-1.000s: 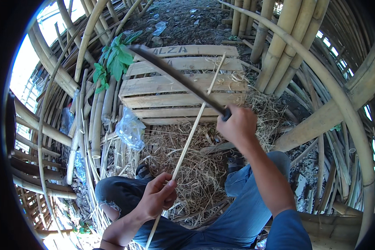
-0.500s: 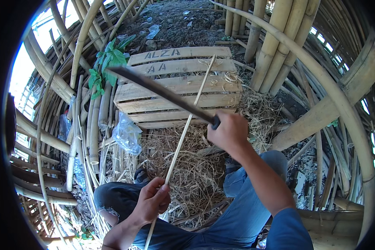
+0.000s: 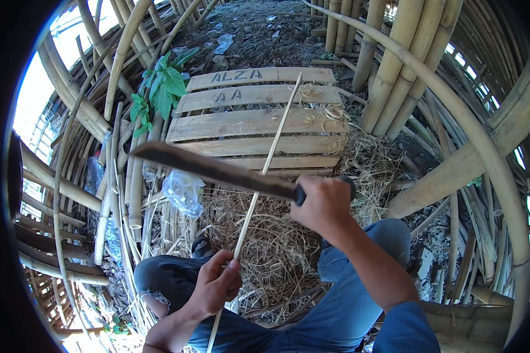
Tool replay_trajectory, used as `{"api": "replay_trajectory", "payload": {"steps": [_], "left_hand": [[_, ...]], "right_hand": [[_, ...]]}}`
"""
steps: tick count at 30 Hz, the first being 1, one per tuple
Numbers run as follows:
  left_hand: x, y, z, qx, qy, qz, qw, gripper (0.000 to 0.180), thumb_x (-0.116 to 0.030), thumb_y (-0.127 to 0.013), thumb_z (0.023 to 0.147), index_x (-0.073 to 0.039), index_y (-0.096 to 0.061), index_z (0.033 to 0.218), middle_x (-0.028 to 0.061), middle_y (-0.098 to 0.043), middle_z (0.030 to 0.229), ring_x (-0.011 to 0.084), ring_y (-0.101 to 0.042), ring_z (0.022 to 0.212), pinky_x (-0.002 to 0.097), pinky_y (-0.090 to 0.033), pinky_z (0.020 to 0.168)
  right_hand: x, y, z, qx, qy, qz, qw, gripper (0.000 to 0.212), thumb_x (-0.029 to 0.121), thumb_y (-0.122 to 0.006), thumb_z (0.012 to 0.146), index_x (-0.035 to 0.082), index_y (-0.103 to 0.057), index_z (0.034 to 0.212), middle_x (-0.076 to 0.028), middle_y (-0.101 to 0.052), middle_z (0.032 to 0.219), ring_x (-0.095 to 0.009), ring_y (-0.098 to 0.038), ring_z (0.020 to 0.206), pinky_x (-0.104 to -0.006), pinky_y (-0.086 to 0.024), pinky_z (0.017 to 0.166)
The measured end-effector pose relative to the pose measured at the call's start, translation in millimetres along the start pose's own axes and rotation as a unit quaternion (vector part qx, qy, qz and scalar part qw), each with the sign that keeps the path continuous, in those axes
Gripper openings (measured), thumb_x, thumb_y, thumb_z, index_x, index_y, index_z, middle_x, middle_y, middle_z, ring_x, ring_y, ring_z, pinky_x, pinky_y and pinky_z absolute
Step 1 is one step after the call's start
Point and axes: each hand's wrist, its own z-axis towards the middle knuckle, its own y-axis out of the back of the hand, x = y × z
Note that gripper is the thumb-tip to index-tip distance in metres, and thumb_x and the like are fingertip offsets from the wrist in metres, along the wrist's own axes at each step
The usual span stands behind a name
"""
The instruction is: The person holds a thin bamboo strip and repeatedly scrapes down its length using a machete.
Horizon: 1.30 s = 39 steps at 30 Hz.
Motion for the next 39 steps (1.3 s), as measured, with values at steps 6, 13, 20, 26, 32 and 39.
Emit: {"api": "replay_trajectory", "payload": {"steps": [6,13,20,26,32,39], "left_hand": [[1.5,-0.7,-3.6,0.006,0.000,0.011,1.000,0.015,-0.019,-0.044,0.100,-0.005,-0.044,0.098,-0.0025,-0.037,0.058,0.0052,-0.031,0.046,0.0223,-0.025,0.040],[3.7,0.7,-3.2,-0.001,0.001,0.031,1.000,0.016,-0.020,-0.044,0.101,-0.004,-0.044,0.098,-0.0023,-0.037,0.058,0.0054,-0.032,0.046,0.0219,-0.025,0.040],[1.4,-0.5,-10.2,0.016,-0.002,0.037,0.999,0.016,-0.019,-0.044,0.100,-0.004,-0.044,0.098,-0.0020,-0.037,0.058,0.0055,-0.032,0.046,0.0223,-0.026,0.040],[0.6,2.9,-8.2,0.009,0.026,0.031,0.999,0.016,-0.019,-0.045,0.100,-0.003,-0.045,0.099,-0.0021,-0.040,0.059,0.0048,-0.034,0.048,0.0222,-0.027,0.042],[-0.1,1.2,-17.4,0.026,0.009,0.055,0.998,0.016,-0.018,-0.044,0.100,-0.003,-0.045,0.097,-0.0007,-0.040,0.057,0.0058,-0.033,0.045,0.0230,-0.026,0.040],[-2.0,7.3,-17.9,0.041,0.028,0.031,0.998,0.015,-0.018,-0.044,0.100,-0.003,-0.045,0.097,-0.0013,-0.040,0.058,0.0052,-0.033,0.047,0.0228,-0.026,0.042]], "right_hand": [[-5.4,12.0,4.5,-0.011,0.049,0.007,0.999,0.011,0.014,-0.069,0.057,0.010,-0.060,0.063,-0.008,-0.057,0.054,-0.027,-0.059,0.048,-0.0362,-0.046,0.047],[-5.3,2.3,1.1,0.004,-0.034,0.010,0.999,0.012,0.014,-0.068,0.061,0.008,-0.059,0.063,-0.009,-0.056,0.053,-0.029,-0.059,0.049,-0.0376,-0.047,0.048],[-26.6,17.9,17.2,-0.053,-0.006,-0.010,0.999,0.014,0.015,-0.070,0.058,0.009,-0.061,0.065,-0.008,-0.058,0.056,-0.026,-0.059,0.049,-0.0367,-0.047,0.049],[-19.9,8.4,6.6,-0.035,-0.009,-0.007,0.999,0.010,0.012,-0.068,0.060,0.008,-0.061,0.066,-0.009,-0.059,0.056,-0.027,-0.060,0.050,-0.0365,-0.047,0.049],[-37.3,32.6,24.8,-0.045,-0.055,-0.030,0.997,0.009,0.013,-0.066,0.062,0.008,-0.061,0.067,-0.010,-0.059,0.057,-0.028,-0.062,0.054,-0.0384,-0.048,0.054],[-43.0,26.9,14.8,-0.071,-0.085,0.020,0.994,0.008,0.012,-0.066,0.065,0.007,-0.061,0.064,-0.012,-0.056,0.054,-0.029,-0.060,0.050,-0.0374,-0.047,0.051]]}}
